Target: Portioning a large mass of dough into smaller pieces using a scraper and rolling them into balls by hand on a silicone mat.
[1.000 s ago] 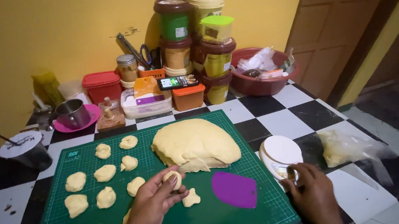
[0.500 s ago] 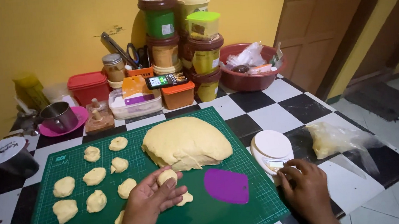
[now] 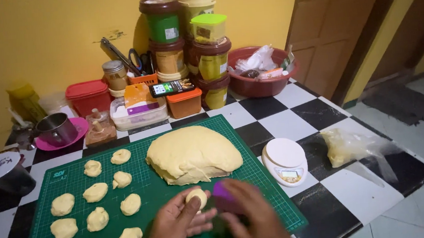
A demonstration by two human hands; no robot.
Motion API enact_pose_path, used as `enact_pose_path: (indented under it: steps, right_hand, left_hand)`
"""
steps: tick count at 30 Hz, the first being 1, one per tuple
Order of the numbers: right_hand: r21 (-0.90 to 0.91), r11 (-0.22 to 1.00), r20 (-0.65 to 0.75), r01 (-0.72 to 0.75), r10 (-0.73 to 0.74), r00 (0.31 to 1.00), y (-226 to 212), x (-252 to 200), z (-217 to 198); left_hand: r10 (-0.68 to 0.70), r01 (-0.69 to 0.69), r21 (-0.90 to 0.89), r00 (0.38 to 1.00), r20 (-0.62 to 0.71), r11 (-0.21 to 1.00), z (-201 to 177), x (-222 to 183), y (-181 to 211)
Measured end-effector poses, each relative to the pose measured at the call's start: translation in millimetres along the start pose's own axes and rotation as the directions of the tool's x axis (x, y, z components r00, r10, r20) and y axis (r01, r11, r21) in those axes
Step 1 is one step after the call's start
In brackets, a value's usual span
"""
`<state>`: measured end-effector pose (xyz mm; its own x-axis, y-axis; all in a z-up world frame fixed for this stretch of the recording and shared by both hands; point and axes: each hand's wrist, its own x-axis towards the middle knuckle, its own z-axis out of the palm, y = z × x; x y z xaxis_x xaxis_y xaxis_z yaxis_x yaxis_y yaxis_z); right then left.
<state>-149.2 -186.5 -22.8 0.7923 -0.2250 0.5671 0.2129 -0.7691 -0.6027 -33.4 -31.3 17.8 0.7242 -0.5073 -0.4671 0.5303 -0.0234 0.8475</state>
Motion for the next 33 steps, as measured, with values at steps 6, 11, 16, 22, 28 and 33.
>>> enact_pose_path:
  steps: [6,11,16,22,28,33]
  right_hand:
    - [0.046,0.965,0.114,0.258,-0.261,0.959,-11,29,34]
    - [0.004,0.953,0.021,0.304,-0.304,0.952,-6,24,44]
    - [0.011,0.92,-0.08,0.393,-0.391,0.917,-10,23,44]
    - [-0.005,0.946,-0.059,0.324,-0.323,0.944,-11,21,44]
    - [0.04,0.936,-0.054,0.348,-0.346,0.937,-1,18,49]
    - [0.08,0.924,-0.102,0.373,-0.365,0.926,-3,18,49]
  left_hand:
    - [0.037,-0.03,-0.092,0.996,0.076,0.995,-16,31,-24]
    - [0.023,-0.024,0.015,0.997,0.079,1.0,0,5,-3]
    - [0.042,-0.033,-0.072,0.991,0.124,0.997,-10,23,-20]
    - [-0.115,0.113,0.129,0.993,0.004,0.985,1,7,0]
    - [-0.073,0.067,0.068,0.994,0.085,0.995,-4,15,-10]
    - [-0.096,0.093,0.046,0.993,0.07,0.995,-2,8,-2]
